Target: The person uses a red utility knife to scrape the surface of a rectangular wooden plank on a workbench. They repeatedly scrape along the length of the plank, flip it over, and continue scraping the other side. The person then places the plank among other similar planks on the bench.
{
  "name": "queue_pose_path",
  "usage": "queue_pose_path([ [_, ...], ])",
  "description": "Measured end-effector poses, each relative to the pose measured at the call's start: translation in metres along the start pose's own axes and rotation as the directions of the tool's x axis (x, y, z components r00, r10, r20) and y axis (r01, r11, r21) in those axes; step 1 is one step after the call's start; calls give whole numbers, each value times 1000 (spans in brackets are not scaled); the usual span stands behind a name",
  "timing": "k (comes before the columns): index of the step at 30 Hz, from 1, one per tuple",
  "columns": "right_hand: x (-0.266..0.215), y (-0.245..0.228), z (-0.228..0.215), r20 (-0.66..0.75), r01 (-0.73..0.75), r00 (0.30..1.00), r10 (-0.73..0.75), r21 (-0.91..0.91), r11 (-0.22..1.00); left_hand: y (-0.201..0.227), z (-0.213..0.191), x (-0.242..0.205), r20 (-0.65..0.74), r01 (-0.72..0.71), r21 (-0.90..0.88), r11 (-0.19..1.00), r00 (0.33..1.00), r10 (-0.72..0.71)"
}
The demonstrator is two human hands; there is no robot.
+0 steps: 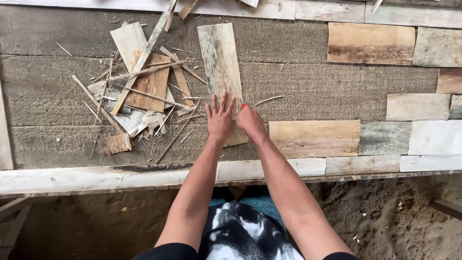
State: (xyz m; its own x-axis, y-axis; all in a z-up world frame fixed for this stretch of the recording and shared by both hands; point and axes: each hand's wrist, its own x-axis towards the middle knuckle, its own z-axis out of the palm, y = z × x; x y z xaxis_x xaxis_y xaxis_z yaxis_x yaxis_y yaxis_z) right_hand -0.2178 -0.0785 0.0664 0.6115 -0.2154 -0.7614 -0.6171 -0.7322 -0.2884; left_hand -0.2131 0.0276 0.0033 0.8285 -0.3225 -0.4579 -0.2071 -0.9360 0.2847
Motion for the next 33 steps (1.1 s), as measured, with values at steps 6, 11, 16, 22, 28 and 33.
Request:
queue_pose_path([
  [6, -18, -4, -3, 9, -1, 1000, 1, -36, 999, 5, -7, -3, -17, 15, 10, 1000, 1000, -15],
  [11, -35, 8, 3, 0, 1, 1000, -1, 20, 1000, 5, -1, -2, -21, 26, 18, 1000, 999, -25],
  [16, -59, 3, -1, 18, -7, 1000, 7, -44, 999, 1, 3, 3, -41, 11, 14, 1000, 999, -11],
  [22, -53, 13, 10, 23, -17, 1000, 18, -74, 997, 11, 11, -12, -36, 42, 63, 997, 999, -39],
  [28, -70, 0, -5, 17, -21, 1000, 22, -66, 998, 19, 3, -43, 10, 24, 4, 1000, 1000, -24],
  [33, -83, -2, -10, 3, 3, 1000, -3, -57, 998, 17, 20, -34, -31, 67, -8, 998, 997, -67],
])
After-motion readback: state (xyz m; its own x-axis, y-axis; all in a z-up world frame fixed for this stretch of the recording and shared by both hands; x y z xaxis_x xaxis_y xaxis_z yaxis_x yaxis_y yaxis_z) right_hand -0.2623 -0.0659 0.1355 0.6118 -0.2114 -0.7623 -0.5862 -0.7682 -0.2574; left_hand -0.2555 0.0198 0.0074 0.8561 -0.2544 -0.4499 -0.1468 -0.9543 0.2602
